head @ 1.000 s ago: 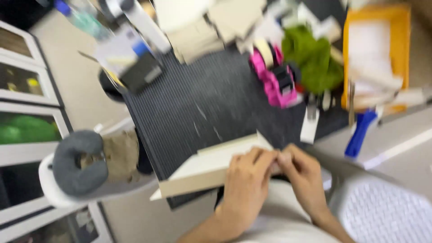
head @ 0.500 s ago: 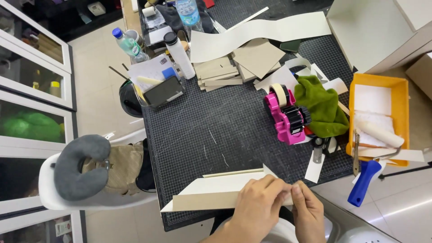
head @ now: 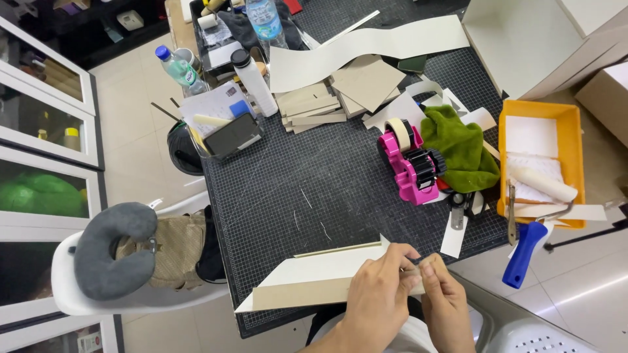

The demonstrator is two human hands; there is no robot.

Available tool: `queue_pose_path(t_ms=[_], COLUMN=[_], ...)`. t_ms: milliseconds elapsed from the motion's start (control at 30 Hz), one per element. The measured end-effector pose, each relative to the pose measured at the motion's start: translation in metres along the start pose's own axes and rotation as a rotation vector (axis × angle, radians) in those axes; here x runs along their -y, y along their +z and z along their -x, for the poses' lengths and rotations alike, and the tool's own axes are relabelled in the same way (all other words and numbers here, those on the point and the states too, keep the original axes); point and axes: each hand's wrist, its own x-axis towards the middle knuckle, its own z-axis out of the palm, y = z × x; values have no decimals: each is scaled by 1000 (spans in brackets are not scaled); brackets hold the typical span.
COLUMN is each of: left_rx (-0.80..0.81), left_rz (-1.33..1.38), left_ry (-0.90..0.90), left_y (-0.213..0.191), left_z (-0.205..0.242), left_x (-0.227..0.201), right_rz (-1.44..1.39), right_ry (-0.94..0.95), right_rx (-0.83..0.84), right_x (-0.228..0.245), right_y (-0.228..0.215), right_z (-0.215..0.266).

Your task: Assembling a cardboard box by applying glue to edges with a brush and securing joints with tape.

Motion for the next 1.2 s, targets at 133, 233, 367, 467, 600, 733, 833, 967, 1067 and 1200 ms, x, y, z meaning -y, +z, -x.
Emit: queue_pose_path(t_ms=[133, 233, 367, 467, 600, 733, 833, 967, 1067, 1200], left_rx=[-23, -64, -81, -107, -133, -174, -183, -207, -213, -203], left_rz=[19, 21, 28, 35, -16, -88, -32, -7, 2, 32], left_ry=[5, 24, -18, -42, 0, 62, 88, 107, 107, 111], left_y=[1, 4, 4, 4, -1, -10, -14, -15, -16, -19], left_z=[0, 3, 5, 1, 8, 13, 12, 12, 13, 13], left_x=[1, 5, 5, 9, 4, -13, -18, -17, -18, -21], right_rz=[-216, -341, -384, -428, -469, -373, -329, -304, -285, -295], right_ry=[20, 64, 219, 159, 61, 4, -3, -1, 3, 14], right_rx=[98, 90, 74, 149, 251, 67, 124, 185, 204, 207], right_x=[-6, -3, 7, 1, 9, 21, 43, 47, 43, 38], right_y=[-3, 3, 10, 11, 16, 35, 43, 44, 42, 38], right_z=[-3, -5, -6, -14, -6, 9, 4, 2, 0, -1])
